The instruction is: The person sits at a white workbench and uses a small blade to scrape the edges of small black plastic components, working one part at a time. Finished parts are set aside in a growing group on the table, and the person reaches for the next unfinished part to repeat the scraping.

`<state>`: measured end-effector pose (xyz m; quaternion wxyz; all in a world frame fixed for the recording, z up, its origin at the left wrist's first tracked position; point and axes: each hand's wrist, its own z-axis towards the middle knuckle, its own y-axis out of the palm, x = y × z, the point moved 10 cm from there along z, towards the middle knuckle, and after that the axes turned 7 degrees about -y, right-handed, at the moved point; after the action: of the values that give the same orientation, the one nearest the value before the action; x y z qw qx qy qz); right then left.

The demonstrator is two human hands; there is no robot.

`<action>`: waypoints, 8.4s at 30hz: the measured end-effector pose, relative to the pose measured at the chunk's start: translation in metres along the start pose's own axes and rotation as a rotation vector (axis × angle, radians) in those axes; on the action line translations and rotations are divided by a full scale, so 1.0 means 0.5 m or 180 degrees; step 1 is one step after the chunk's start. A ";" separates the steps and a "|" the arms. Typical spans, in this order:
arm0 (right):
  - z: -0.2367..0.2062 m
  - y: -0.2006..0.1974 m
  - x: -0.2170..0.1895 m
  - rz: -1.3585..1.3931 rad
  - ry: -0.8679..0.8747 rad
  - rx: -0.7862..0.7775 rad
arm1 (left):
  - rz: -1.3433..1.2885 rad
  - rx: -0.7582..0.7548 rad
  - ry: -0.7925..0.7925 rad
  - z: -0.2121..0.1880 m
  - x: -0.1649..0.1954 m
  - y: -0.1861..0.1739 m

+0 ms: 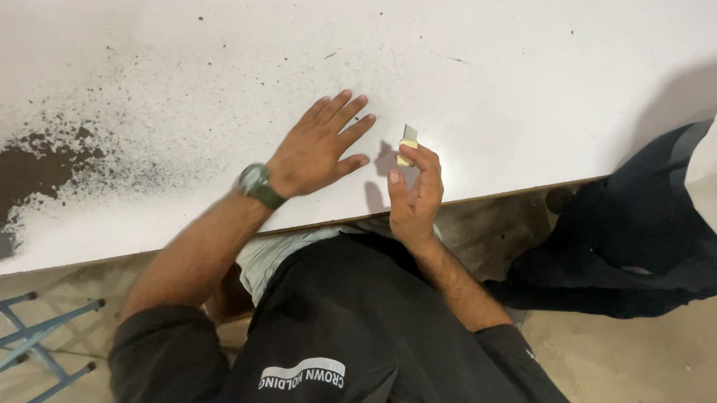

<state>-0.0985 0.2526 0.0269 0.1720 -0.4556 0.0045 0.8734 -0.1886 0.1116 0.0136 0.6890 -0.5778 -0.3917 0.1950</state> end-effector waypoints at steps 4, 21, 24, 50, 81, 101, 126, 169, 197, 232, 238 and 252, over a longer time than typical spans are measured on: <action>0.005 0.019 -0.001 0.0015 -0.0038 -0.0290 | 0.0333 0.0256 -0.0121 -0.181 -0.027 -0.009; 0.043 0.095 -0.008 -0.1557 -0.0141 -0.1658 | -0.0789 0.0842 -0.2470 -0.632 -0.089 0.183; 0.044 0.074 -0.023 -0.1648 -0.0385 -0.1396 | -0.0933 0.1317 -0.2000 -0.606 -0.061 0.116; -0.204 0.303 -0.064 0.4016 0.1576 -0.1635 | -0.2006 0.2808 -0.0291 -0.245 0.056 -0.207; 0.109 0.087 -0.001 -0.2045 -0.0456 -0.1473 | 0.0500 0.2829 -0.1686 -0.420 -0.085 -0.156; 0.097 0.112 0.000 -0.1998 -0.0545 -0.1701 | 0.0453 0.3036 -0.1720 -0.458 -0.108 -0.148; 0.094 0.114 -0.002 -0.2063 -0.0534 -0.1675 | 0.0360 0.3019 -0.1734 -0.465 -0.116 -0.155; 0.083 0.112 0.029 -0.2026 -0.0662 -0.1685 | -0.1263 0.1226 -0.2069 -0.420 -0.174 0.091; 0.085 0.114 0.036 -0.1983 -0.0680 -0.1683 | -0.1354 0.1089 -0.2906 -0.388 -0.303 0.052; 0.100 0.120 0.013 -0.2110 -0.0567 -0.1681 | -0.1256 0.1013 -0.3032 -0.348 -0.300 0.063; 0.103 0.121 0.008 -0.1975 -0.0484 -0.1666 | -0.1240 0.1006 -0.3051 -0.346 -0.298 0.064; 0.113 0.119 0.004 -0.2022 -0.0384 -0.1648 | -0.1163 0.0921 -0.3051 -0.336 -0.294 0.062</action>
<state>-0.1626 0.2065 0.0495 0.3126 -0.4106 -0.3662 0.7743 -0.1449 -0.0947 -0.0664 0.5282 -0.2454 -0.7259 0.3659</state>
